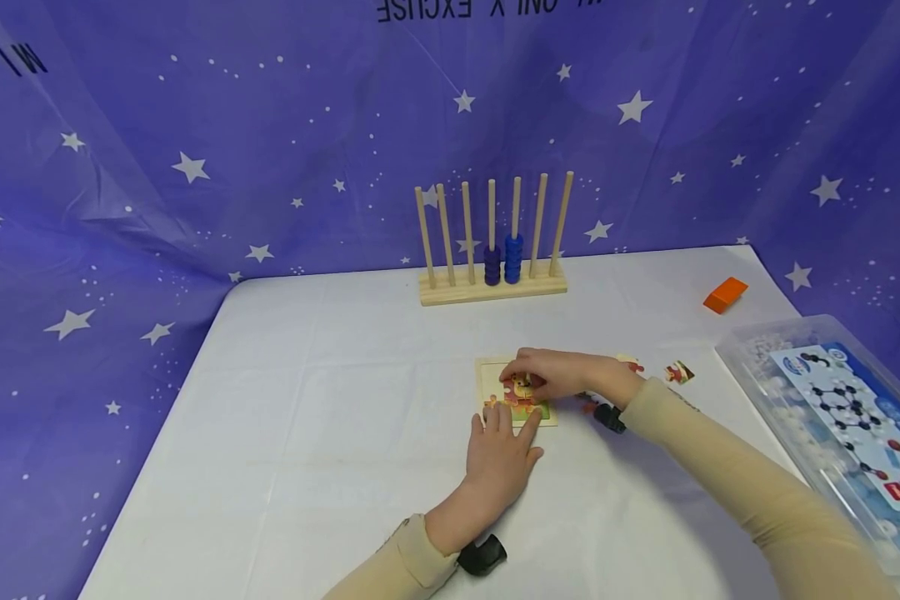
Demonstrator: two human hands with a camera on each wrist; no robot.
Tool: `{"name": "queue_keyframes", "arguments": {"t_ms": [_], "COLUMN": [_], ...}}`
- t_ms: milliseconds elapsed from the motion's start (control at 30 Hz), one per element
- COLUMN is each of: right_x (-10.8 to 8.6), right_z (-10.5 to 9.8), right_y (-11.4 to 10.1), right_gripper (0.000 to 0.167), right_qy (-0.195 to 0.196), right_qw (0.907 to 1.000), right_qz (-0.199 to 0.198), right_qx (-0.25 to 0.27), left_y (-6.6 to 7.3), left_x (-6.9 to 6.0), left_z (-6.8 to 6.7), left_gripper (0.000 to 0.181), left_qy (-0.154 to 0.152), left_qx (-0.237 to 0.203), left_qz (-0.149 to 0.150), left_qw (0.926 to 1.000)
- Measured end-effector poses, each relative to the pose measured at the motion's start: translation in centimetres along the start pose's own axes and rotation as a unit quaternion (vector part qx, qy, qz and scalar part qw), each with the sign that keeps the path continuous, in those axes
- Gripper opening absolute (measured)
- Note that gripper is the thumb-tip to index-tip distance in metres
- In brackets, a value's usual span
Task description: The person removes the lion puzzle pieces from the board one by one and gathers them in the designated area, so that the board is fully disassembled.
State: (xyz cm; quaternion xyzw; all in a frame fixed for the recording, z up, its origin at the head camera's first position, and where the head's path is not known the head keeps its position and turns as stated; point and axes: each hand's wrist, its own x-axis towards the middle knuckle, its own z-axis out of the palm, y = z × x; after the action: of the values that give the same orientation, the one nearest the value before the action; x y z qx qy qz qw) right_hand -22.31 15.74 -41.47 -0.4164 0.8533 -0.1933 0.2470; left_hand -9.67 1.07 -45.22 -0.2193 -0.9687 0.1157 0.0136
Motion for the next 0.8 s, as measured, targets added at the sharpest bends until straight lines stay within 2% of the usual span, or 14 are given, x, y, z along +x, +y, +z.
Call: {"name": "queue_keyframes", "arguments": {"t_ms": [267,600,800], "right_x": [-0.01,-0.23,-0.64], "right_z": [0.26,0.54,0.68], "right_y": [0.15,0.32,0.66], "right_gripper": [0.025,0.024,0.026], "right_qy": [0.040,0.055,0.058], "right_qw": [0.9992,0.9983,0.9978], "right_qz": [-0.002,-0.004,-0.023], "right_qx": [0.008,0.017,0.023], "left_y": [-0.05,-0.03,0.06], "left_x": [-0.01,-0.07,-0.21], "left_z": [-0.09,0.07,0.09], "left_gripper": [0.052,0.051,0.051], "left_qy": [0.017,0.027,0.038], "left_qx": [0.012,0.016,0.015], "left_qz": [0.001,0.003,0.001], "left_qw": [0.9998,0.9995,0.9992]}}
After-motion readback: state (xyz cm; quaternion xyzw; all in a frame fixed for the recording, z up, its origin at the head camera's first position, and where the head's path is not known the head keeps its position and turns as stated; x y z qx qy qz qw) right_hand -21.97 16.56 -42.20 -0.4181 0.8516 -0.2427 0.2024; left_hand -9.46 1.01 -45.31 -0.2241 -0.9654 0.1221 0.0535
